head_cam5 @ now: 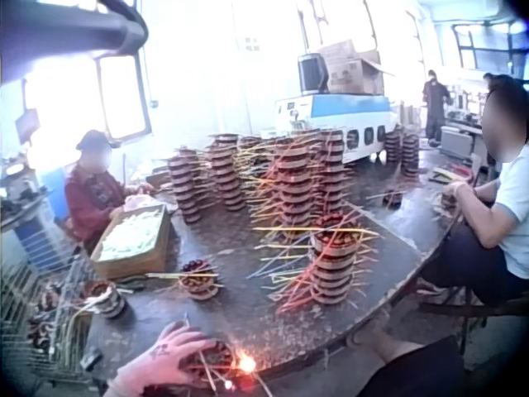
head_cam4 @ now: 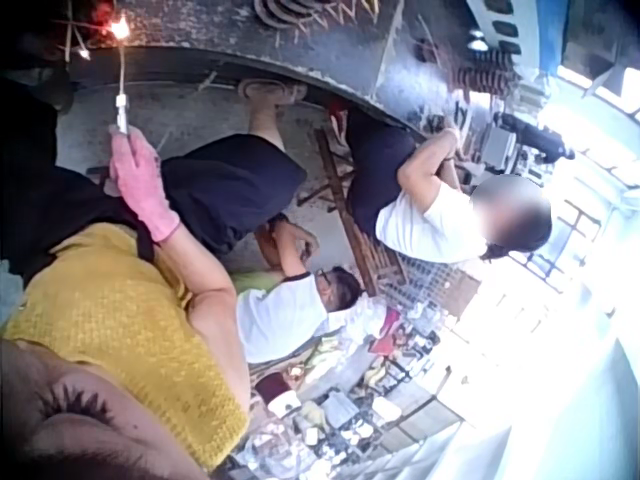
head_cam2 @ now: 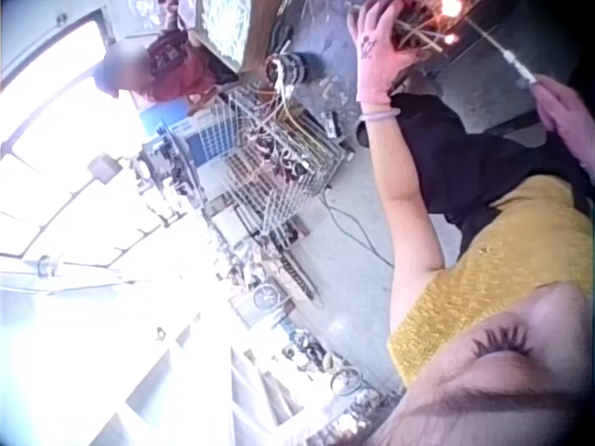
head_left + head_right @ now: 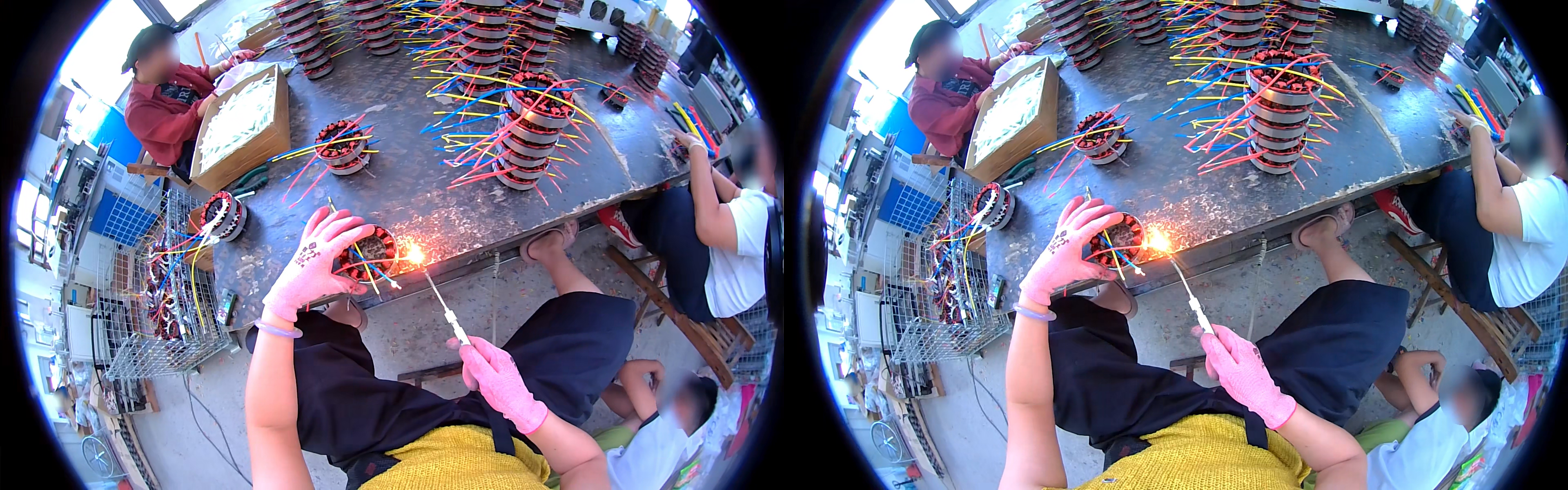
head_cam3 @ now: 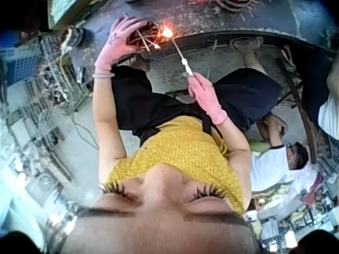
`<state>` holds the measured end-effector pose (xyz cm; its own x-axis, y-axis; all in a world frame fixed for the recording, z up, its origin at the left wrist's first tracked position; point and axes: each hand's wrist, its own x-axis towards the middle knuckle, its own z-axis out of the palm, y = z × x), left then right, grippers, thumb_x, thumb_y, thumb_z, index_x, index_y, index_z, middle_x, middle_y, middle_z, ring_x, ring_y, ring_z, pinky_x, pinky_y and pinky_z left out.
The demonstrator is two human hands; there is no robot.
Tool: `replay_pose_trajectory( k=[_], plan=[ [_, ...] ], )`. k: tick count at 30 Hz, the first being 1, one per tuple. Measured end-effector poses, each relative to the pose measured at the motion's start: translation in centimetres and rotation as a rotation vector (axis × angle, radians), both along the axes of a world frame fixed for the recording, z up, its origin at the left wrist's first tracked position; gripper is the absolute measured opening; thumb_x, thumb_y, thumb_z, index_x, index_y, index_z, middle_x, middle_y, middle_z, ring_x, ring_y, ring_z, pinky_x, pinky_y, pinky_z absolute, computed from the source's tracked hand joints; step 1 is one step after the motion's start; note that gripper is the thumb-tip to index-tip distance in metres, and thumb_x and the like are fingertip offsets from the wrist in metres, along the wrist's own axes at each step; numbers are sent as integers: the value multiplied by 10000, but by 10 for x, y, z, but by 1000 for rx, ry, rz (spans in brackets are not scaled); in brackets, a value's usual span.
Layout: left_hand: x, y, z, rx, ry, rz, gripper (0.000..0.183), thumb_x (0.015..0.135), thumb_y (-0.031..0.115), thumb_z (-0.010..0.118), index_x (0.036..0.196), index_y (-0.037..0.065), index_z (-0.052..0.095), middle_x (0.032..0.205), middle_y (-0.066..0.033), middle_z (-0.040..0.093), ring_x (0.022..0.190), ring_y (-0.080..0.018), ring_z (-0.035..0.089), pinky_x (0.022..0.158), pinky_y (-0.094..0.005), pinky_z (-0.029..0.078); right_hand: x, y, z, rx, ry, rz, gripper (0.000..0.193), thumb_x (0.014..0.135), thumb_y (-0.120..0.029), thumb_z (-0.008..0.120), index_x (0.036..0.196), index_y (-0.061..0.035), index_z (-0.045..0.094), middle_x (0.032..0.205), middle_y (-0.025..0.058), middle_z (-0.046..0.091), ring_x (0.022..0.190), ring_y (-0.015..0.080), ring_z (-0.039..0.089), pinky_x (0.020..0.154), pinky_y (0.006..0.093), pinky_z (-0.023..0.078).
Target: The person uses a soldering iron to apply solder to wires connected to a central motor or electronic component, handling multiple similar units on a workbench alongside other people.
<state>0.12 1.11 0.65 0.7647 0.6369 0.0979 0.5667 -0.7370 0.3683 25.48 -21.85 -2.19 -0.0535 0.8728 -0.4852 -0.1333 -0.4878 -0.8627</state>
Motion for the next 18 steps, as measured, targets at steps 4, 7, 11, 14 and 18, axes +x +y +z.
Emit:
replay_pose_trajectory(
  k=[4, 7, 11, 14, 18],
  plan=[
    [0, -1, 1, -12, -16, 3, 959, 493, 285, 907, 1374, 130, 561, 1409, -91, 529, 1416, -320, 382, 1231, -504, 183, 0, 0, -1, 6, -8, 2, 325, 1039, -258, 495, 1226, -25, 624, 664, -25, 500, 593, 56, 497, 574, 249, 407],
    [-1, -2, 1, -15, -19, 11, 965, 486, 263, 905, 1377, 130, 558, 1412, -91, 526, 1418, -319, 379, 1232, -502, 183, 0, 0, 2, 9, -21, 22, 329, 1040, -254, 495, 1228, -17, 622, 674, -23, 502, 592, 51, 489, 570, 252, 406],
    [3, -2, 2, -15, -21, 6, 973, 479, 232, 898, 1383, 128, 551, 1418, -83, 521, 1425, -314, 371, 1233, -498, 184, 2, -2, -2, -1, 26, -6, 337, 1043, -255, 490, 1233, -8, 618, 692, -26, 495, 597, 49, 468, 567, 246, 397],
    [2, -3, 2, -27, -11, 9, 970, 483, 216, 892, 1385, 128, 548, 1421, -78, 519, 1429, -312, 365, 1234, -495, 181, -3, -3, -4, -18, 172, -63, 353, 1045, -263, 488, 1249, -3, 612, 697, -31, 482, 611, 50, 458, 568, 238, 386],
    [1, -3, 2, -26, -19, 7, 941, 506, 244, 895, 1377, 135, 556, 1412, -80, 525, 1421, -314, 375, 1227, -500, 192, 0, 1, 3, -24, 52, 12, 360, 1045, -263, 484, 1271, -9, 606, 697, -31, 480, 619, 52, 459, 573, 241, 392]
  ],
)
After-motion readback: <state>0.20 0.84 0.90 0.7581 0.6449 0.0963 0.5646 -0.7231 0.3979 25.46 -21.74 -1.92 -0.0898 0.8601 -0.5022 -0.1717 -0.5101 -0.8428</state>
